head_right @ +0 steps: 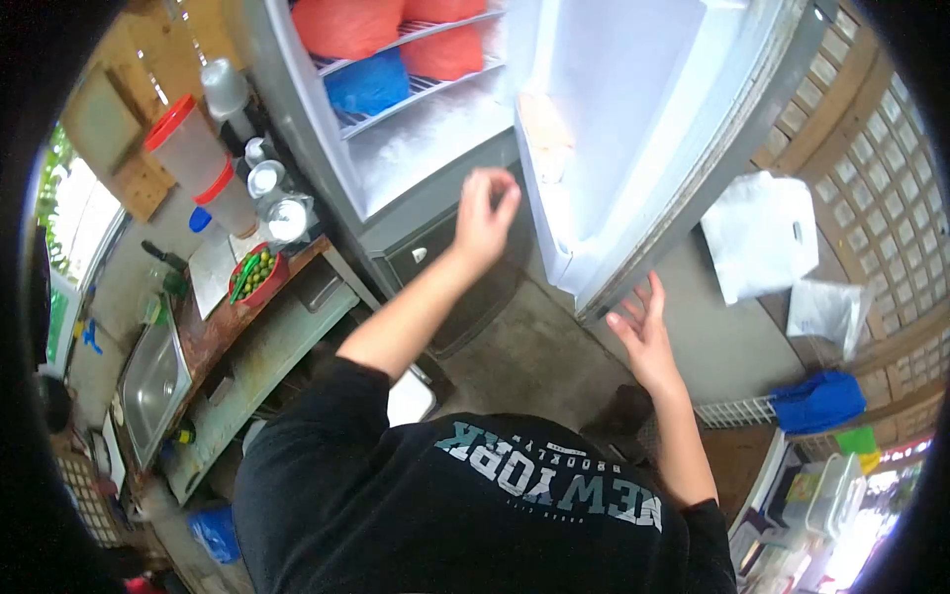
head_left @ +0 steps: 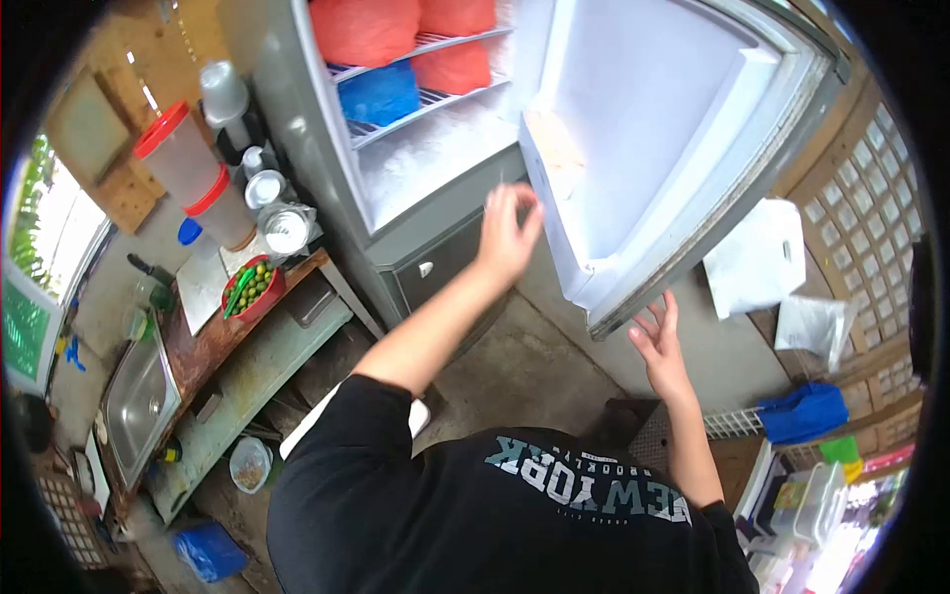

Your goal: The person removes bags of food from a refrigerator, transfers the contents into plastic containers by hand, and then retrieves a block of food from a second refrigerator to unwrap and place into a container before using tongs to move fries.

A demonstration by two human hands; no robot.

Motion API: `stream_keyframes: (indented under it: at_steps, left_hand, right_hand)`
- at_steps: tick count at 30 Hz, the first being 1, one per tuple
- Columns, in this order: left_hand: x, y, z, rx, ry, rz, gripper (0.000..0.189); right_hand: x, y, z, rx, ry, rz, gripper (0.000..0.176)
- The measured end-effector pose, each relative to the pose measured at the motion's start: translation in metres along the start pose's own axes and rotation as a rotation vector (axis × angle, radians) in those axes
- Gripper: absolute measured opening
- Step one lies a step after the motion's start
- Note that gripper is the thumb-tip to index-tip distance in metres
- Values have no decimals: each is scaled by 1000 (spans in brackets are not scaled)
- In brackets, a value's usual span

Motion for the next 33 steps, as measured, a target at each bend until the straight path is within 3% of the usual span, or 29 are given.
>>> stream_keyframes:
  at_steps: [5, 6, 9, 13, 19, 25, 28, 33]
  left_hand:
    - [43, 44, 108, 4, 189, 216, 19]
    - [54, 39, 120, 92, 283, 301, 21]
    - [88, 28, 119, 49, 720, 807, 25]
    - [107, 65, 122, 49, 601, 854, 19]
    - [80, 56, 115, 110, 507, 711, 6]
    - [76, 52, 114, 122, 462, 685, 13]
    - [87, 76, 116, 122, 448, 410, 18]
    - [91, 32, 118, 185, 501, 623, 16]
  right_hand:
    - [-1, -19, 0, -44, -103, -68, 80]
    - [0, -24, 0, -60, -105, -94, 77]
    - [2, -30, -4, -37, -107, -139, 75]
    - [8, -30, -4, -52, -202, -251, 68]
    - [21, -30, 9, -14, -247, -462, 65]
    - [29, -18, 4, 25, -247, -499, 61]
    - [27, -34, 9, -25, -282, -509, 59]
    - [24, -22, 6, 2, -260, -485, 58]
Point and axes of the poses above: each hand's wrist, its own z-axis towards the middle knuckle, its own x-axis out of the palm, y = z × x, the point moved 4 cm from there along z, towards the middle knuckle, and after that the axes turned 2 degrees about -z, right-handed, at the moved point
